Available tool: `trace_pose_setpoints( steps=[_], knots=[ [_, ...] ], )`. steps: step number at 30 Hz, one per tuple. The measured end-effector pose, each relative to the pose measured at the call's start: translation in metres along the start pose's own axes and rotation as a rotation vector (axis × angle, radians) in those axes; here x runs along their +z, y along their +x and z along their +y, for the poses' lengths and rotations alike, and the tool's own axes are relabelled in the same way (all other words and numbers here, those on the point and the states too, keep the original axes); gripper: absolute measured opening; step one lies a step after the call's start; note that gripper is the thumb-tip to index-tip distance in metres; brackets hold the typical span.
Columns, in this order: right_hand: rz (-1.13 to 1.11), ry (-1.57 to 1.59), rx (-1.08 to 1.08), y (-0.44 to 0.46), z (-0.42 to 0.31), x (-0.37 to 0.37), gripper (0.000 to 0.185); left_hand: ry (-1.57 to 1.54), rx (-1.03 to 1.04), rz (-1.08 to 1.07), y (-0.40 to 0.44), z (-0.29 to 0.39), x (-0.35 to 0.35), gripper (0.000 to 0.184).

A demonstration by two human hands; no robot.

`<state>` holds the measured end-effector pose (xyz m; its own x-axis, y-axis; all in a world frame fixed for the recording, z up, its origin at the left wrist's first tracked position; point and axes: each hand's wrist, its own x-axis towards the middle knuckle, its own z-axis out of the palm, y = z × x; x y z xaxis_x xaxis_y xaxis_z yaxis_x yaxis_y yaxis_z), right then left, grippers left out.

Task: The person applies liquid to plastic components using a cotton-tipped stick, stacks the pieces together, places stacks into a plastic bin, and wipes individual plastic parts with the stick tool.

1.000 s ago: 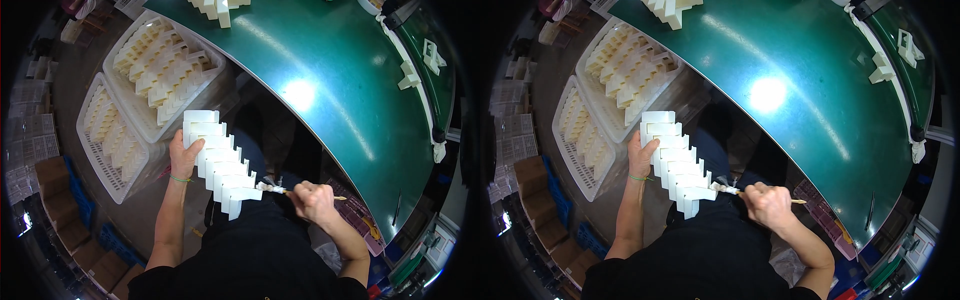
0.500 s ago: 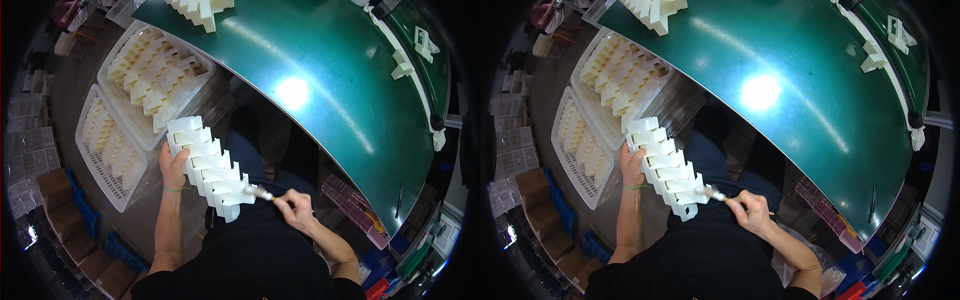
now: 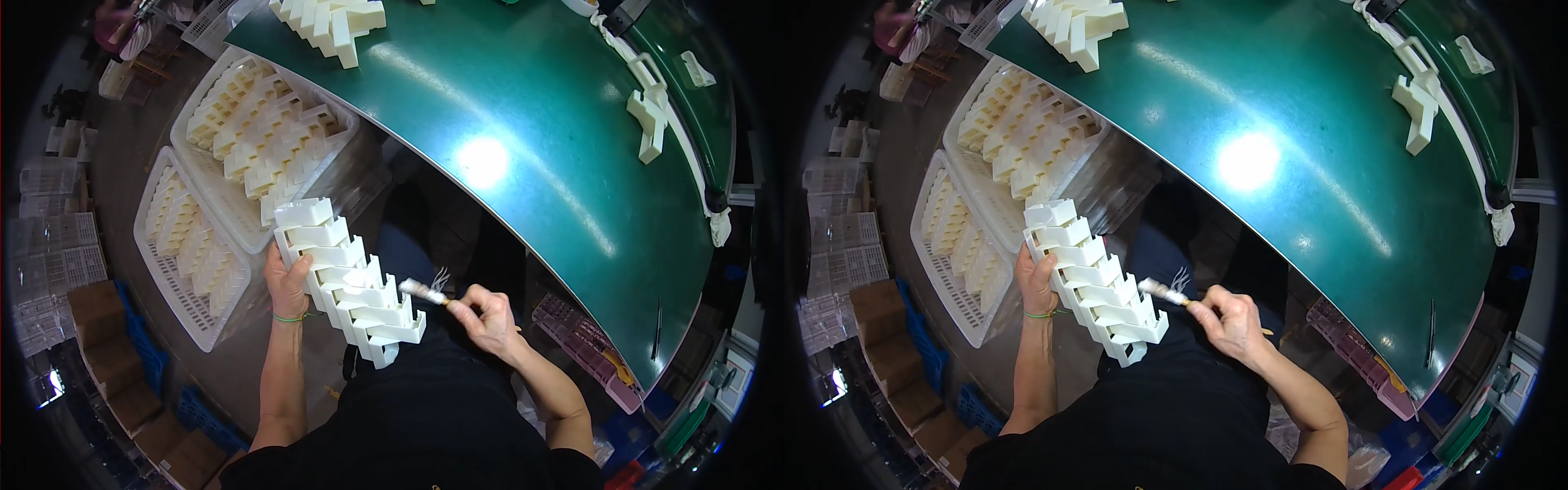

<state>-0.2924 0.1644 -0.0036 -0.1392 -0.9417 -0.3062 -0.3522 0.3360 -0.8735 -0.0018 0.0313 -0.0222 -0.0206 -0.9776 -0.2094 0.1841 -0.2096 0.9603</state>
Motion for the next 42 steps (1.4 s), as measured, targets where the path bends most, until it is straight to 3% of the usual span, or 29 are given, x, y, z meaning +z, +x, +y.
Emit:
trace_pose_setpoints(
  steps=[2,6,8,11,12,14,16,21,26,28,33,34,37,39,42],
  knots=[
    [-0.169,0.006,-0.040,0.003,0.003,0.004,0.026,-0.037,0.012,-0.032,0.001,0.001,0.005,0.046],
    [-0.153,-0.211,-0.046,0.003,0.020,0.008,0.026,-0.001,-0.010,-0.048,0.004,0.000,0.009,0.046],
    [-0.017,-0.112,0.032,0.009,0.018,0.005,0.026,0.007,-0.009,-0.068,0.004,0.002,0.013,0.046],
    [0.039,0.108,-0.081,0.017,0.007,0.003,0.027,0.007,0.010,-0.073,0.004,0.005,0.018,0.045],
    [0.019,0.090,-0.258,0.018,0.007,0.009,0.028,0.007,0.010,-0.080,0.004,0.007,0.020,0.045],
    [-0.108,0.084,-0.035,0.015,0.005,0.011,0.026,0.029,0.024,-0.111,0.003,0.011,0.023,0.045],
    [-0.126,-0.190,-0.096,0.016,0.012,0.013,0.026,0.031,0.024,-0.093,0.001,0.008,0.024,0.045],
    [0.115,0.179,-0.127,0.031,0.008,0.015,0.027,0.031,0.030,-0.091,0.000,0.014,0.028,0.046],
    [-0.053,0.099,-0.148,0.035,-0.004,0.012,0.027,0.074,0.049,-0.131,-0.002,0.014,0.030,0.046],
    [-0.054,-0.132,-0.143,0.039,0.000,0.011,0.026,0.063,0.050,-0.132,-0.002,0.016,0.030,0.047],
    [0.097,0.221,-0.194,0.053,-0.020,0.010,0.028,0.038,0.050,-0.141,-0.003,0.025,0.041,0.047],
    [0.073,0.113,-0.304,0.054,-0.025,0.012,0.027,0.055,0.060,-0.155,-0.004,0.027,0.043,0.046],
    [0.024,0.099,-0.208,0.056,-0.018,0.013,0.027,0.066,0.074,-0.155,-0.005,0.026,0.045,0.046],
    [0.031,-0.084,-0.162,0.060,-0.012,0.014,0.028,0.067,0.078,-0.140,-0.004,0.026,0.042,0.045],
    [0.169,0.144,-0.186,0.066,-0.028,0.006,0.026,0.060,0.077,-0.142,-0.005,0.026,0.042,0.045]
  ],
)
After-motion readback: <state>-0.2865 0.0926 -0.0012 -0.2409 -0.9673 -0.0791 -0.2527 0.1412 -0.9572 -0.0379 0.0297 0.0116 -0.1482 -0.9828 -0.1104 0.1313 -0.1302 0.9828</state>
